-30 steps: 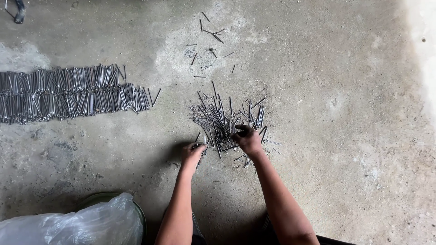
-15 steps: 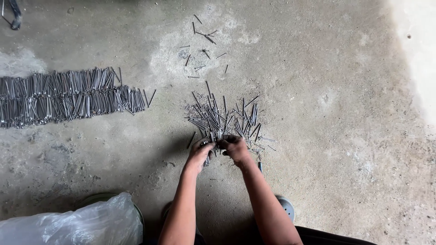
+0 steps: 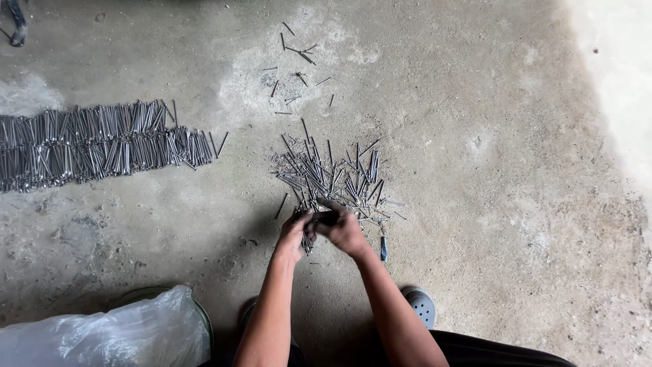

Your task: The person sits on a concrete floor and sorts a pile of loose nails by hand, gathering them into a neat stack. The person repeatedly picks up handfuls of nails, aligns them, and places them into a growing organized pile to the left.

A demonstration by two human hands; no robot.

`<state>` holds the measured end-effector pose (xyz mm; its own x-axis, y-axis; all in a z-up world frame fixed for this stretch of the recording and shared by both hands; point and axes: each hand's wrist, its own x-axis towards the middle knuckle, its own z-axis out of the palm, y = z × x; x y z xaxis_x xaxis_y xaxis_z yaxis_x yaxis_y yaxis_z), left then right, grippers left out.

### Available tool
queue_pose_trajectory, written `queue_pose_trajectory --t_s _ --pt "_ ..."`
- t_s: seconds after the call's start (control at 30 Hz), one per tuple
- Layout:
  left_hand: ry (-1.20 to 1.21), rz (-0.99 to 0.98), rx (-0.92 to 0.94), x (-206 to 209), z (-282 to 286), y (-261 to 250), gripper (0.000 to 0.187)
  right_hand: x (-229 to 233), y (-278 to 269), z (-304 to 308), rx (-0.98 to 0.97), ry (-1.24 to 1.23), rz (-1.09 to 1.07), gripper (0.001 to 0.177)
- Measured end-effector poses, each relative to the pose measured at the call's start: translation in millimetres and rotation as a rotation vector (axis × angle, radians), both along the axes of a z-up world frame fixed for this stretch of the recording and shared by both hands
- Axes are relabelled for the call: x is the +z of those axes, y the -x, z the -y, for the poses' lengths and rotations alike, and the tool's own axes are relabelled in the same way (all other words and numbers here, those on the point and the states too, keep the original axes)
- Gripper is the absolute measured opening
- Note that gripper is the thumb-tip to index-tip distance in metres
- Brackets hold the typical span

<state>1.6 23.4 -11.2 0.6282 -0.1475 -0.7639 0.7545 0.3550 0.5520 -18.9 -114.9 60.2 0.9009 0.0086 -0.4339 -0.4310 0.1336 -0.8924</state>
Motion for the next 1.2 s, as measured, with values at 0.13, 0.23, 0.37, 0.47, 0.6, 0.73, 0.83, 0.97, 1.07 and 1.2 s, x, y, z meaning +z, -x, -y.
queue_pose_trajectory --t_s 0.13,0.23,0.37,0.47,0.6,0.73,0.83,0.97,1.07,1.2 --pt "0.111 -0.015 -0.015 35 4 0 0.025 -13 7 3 -0.360 0.050 -0.175 0.040" --pt "0.132 -0.036 -0.088 69 16 -1 0.029 1 4 -3 -0.210 0.070 -0.236 0.048" --pt "0.241 -0.101 0.076 88 28 6 0.025 11 11 -11 -0.043 0.224 -0.008 0.048" --pt "0.265 -0.123 0.167 57 38 2 0.022 24 21 -19 0.019 0.343 0.129 0.054" --pt "0.254 -0.140 0.301 -24 28 1 0.026 39 19 -12 -0.006 0.321 0.138 0.062" --pt "0.255 -0.092 0.268 10 17 2 0.032 -60 -2 51 -0.353 0.526 -0.048 0.036" --pt "0.157 0.057 0.187 24 20 -3 0.031 -114 -27 109 -0.476 0.754 -0.202 0.033" --pt "0.075 0.019 0.193 46 24 -5 0.029 -146 -61 156 -0.400 0.894 -0.424 0.034" --pt "0.145 -0.108 0.236 56 20 -12 0.052 -157 -84 167 -0.320 0.903 -0.477 0.041" --pt "0.288 -0.199 0.271 9 6 -11 0.067 -116 -92 159 -0.163 0.934 -0.507 0.045"
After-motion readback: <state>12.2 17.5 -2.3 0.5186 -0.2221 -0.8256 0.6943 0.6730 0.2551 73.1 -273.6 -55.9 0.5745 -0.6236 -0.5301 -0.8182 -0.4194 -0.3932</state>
